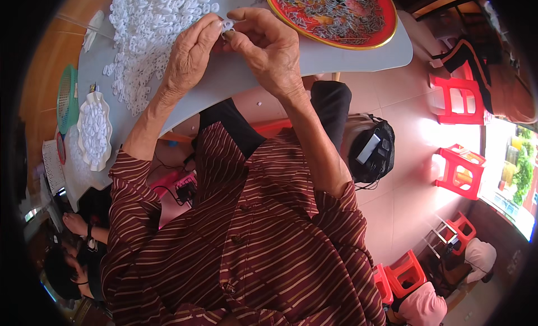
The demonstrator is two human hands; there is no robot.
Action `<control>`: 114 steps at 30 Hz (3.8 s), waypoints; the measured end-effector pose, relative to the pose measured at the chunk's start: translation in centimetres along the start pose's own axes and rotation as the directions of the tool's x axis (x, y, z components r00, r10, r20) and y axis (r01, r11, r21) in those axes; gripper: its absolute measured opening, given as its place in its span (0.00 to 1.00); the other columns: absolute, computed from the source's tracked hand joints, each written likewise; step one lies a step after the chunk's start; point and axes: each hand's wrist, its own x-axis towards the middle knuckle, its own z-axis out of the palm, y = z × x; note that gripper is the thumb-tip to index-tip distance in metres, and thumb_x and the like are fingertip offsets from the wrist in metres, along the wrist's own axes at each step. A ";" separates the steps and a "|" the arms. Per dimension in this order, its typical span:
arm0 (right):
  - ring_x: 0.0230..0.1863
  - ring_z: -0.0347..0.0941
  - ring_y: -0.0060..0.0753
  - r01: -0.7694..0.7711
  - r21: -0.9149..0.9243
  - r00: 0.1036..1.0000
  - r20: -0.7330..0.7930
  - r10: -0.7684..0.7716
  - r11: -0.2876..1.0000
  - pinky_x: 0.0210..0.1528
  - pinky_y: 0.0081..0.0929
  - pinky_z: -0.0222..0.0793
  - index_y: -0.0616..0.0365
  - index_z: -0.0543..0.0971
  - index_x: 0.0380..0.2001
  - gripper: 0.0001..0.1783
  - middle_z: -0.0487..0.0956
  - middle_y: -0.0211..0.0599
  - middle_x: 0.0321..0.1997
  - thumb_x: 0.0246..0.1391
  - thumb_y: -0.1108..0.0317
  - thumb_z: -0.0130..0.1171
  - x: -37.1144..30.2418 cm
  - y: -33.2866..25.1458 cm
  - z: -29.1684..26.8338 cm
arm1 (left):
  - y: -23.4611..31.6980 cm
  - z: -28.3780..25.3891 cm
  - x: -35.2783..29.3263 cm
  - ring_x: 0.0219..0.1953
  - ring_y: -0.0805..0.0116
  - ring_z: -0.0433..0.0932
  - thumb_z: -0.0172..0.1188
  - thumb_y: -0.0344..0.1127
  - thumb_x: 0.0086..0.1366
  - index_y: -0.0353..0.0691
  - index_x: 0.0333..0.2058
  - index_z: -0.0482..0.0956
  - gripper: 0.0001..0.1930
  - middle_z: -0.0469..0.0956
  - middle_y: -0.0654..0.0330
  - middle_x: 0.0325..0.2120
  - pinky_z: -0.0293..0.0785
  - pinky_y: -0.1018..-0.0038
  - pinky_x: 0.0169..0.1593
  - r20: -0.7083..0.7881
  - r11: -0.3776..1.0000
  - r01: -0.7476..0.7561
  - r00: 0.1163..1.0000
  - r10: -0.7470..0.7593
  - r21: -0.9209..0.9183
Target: Assembling small white plastic hardware components by hand at a table.
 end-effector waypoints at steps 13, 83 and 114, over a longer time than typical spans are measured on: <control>0.34 0.77 0.23 0.072 -0.059 0.996 0.050 -0.069 0.996 0.39 0.18 0.72 0.65 0.73 0.43 0.17 0.77 0.34 0.32 0.48 0.75 0.61 0.2 1.6 0.0 | -0.8 -0.4 0.1 0.18 0.73 0.63 0.47 0.41 0.66 0.31 0.37 0.72 0.15 0.64 0.55 0.14 0.63 0.73 0.24 0.046 1.000 -0.021 0.999 0.021 -0.010; 0.25 0.72 0.53 0.459 -0.764 0.849 0.528 0.031 0.453 0.31 0.40 0.68 0.65 0.76 0.22 0.09 0.74 0.54 0.21 0.44 0.70 0.52 10.8 -3.9 0.3 | -2.9 -4.0 0.1 0.30 0.71 0.73 0.47 0.41 0.64 0.36 0.30 0.73 0.14 0.71 0.61 0.20 0.67 0.75 0.39 -0.182 0.725 0.124 0.927 -0.328 -0.677; 0.27 0.75 0.46 0.280 -0.816 0.887 0.422 0.190 0.506 0.33 0.33 0.70 0.67 0.78 0.29 0.11 0.78 0.52 0.25 0.41 0.71 0.56 8.7 -6.1 1.5 | -2.4 -4.6 0.1 0.31 0.74 0.72 0.46 0.42 0.65 0.35 0.33 0.74 0.15 0.74 0.60 0.25 0.67 0.79 0.40 -0.177 0.883 0.229 0.930 -0.323 -0.410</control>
